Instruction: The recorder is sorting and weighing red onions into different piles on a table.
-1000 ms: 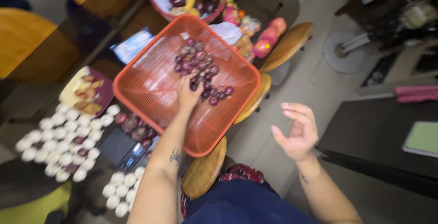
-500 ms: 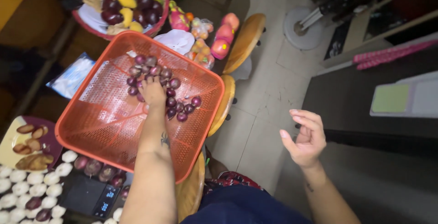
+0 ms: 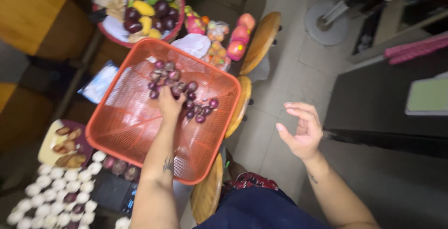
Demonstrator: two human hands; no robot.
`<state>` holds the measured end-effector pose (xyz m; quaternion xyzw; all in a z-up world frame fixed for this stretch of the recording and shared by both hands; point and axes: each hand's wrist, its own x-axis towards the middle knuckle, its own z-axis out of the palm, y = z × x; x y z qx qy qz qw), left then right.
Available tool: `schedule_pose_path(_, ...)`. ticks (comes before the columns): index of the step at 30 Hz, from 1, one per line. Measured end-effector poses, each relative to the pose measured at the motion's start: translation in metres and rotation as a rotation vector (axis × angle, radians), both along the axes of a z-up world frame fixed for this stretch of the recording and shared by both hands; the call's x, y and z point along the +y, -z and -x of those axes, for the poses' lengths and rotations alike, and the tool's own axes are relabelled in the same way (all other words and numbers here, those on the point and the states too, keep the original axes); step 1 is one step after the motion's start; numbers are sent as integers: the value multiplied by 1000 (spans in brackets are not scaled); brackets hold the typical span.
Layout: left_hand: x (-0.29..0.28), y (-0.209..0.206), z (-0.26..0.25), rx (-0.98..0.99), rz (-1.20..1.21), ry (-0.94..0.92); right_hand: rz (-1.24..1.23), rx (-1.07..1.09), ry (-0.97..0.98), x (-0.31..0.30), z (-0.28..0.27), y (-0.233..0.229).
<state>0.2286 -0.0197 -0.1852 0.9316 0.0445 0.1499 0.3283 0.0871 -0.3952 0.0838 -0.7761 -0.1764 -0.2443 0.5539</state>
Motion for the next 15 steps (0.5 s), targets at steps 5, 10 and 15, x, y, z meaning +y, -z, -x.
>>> schedule_pose_path(5, 11, -59, 63, -150, 130, -38, -111, 49, -139, 36, -12, 12)
schedule_pose_path(10, 21, -127, 146, -166, 226, -162, -155, 71, -331, 95, -21, 16)
schedule_pose_path(15, 36, -186, 238, -265, 306, -306, -146, 76, -577, 169, -7, 15)
